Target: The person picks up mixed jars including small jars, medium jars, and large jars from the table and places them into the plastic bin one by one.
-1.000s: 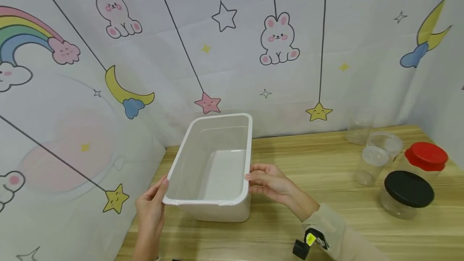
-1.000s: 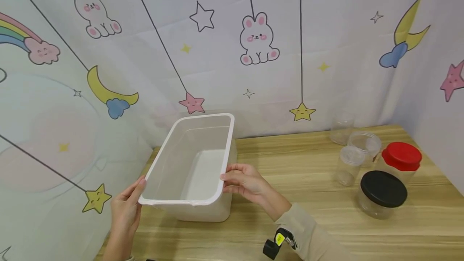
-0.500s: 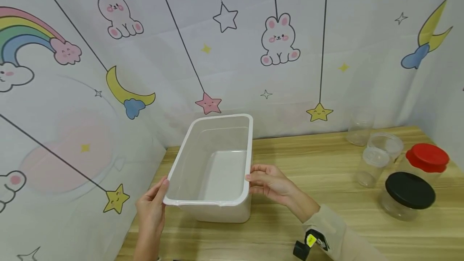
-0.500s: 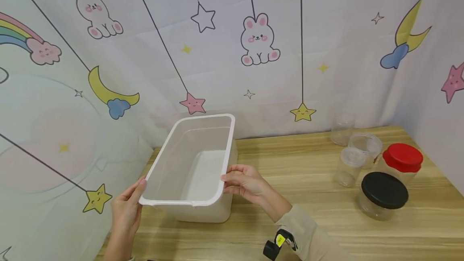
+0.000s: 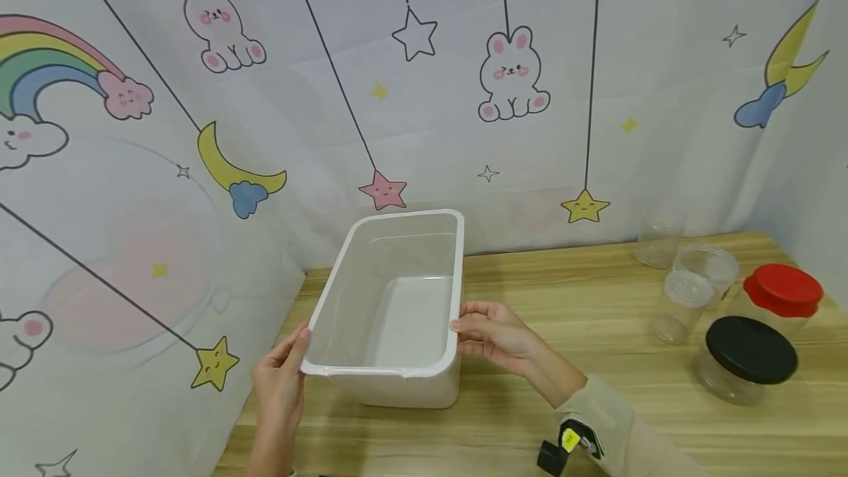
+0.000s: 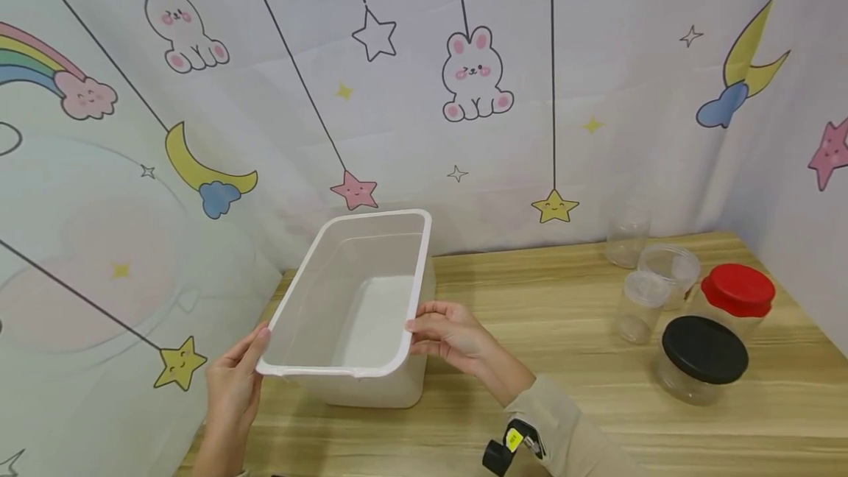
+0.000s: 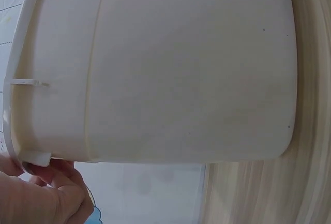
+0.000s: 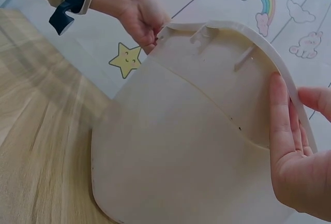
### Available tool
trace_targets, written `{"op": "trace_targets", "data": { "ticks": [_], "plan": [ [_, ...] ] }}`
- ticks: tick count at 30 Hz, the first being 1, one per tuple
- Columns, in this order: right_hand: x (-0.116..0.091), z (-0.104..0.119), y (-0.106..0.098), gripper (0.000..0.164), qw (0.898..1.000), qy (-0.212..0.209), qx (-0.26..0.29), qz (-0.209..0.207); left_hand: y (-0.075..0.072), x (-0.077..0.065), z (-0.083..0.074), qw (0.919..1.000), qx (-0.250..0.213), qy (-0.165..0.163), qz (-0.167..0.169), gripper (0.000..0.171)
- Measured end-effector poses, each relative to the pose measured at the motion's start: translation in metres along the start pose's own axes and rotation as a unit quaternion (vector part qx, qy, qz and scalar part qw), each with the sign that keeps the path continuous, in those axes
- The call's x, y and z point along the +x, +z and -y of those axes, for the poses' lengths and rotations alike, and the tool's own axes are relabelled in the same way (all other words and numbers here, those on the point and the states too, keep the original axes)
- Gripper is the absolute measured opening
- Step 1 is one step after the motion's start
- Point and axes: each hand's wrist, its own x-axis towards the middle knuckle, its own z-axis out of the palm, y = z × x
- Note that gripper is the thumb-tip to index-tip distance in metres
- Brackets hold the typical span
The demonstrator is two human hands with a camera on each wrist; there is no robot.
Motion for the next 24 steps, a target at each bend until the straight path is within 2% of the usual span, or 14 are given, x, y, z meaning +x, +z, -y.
{"op": "trace_targets", "data": {
  "ticks": [8,18,24],
  "plan": [
    [-0.0023,0.0014,-0.0028,0.010,1.000,-0.004,-0.002,0.006,0.0009,-0.0018,0.0017,1.0000,-0.006,0.003,-0.001,0.017],
    [-0.0049,0.0043,-0.0047,0.011,1.000,-0.001,-0.005,-0.001,0.0039,-0.0030,0.0028,1.0000,-0.003,0.005,-0.002,0.029],
    [-0.0056,0.0046,-0.0073,0.010,1.000,-0.002,-0.010,0.004,0.0052,-0.0048,0.0032,0.9999,-0.009,0.011,-0.001,0.017]
  ]
}}
